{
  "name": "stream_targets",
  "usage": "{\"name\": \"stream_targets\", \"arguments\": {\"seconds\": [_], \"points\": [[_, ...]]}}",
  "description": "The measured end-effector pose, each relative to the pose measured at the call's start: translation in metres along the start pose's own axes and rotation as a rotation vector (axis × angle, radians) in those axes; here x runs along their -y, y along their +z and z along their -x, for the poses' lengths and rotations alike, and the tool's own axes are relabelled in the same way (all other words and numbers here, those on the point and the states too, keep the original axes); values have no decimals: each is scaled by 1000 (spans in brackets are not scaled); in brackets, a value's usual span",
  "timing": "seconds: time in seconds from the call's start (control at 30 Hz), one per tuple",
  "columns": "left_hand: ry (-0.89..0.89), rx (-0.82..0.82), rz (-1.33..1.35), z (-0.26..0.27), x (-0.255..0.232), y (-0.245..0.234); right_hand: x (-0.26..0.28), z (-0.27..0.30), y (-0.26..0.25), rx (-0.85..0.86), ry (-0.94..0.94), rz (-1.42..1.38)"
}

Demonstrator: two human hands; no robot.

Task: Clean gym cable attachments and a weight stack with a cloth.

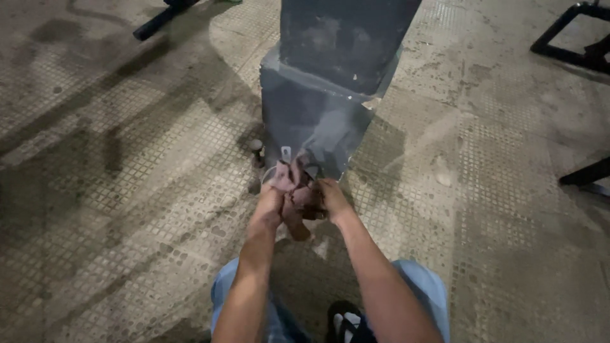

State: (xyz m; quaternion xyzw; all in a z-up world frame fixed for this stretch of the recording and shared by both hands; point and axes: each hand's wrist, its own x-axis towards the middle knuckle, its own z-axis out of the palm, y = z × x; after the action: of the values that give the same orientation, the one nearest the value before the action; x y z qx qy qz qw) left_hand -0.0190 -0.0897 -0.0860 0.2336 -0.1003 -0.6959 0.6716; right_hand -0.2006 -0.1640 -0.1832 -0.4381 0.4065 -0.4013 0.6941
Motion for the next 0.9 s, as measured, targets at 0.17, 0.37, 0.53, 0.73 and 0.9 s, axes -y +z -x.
{"name": "stream_targets", "arguments": {"seconds": [0.17,0.37,0.53,0.73,0.9], "points": [[340,-103,-748,-13,12,-20,30,25,25,85,96,-109],[640,-164,-1303,12,7,17,56,41,45,15,121,-74],[345,-159,-844,26,27,27,54,39,35,-29,48,-90],[251,-13,-640,3,23,-14,39,27,32,93,-21,130],[76,2,19,28,12,42,70,51,60,53,101,131]]}}
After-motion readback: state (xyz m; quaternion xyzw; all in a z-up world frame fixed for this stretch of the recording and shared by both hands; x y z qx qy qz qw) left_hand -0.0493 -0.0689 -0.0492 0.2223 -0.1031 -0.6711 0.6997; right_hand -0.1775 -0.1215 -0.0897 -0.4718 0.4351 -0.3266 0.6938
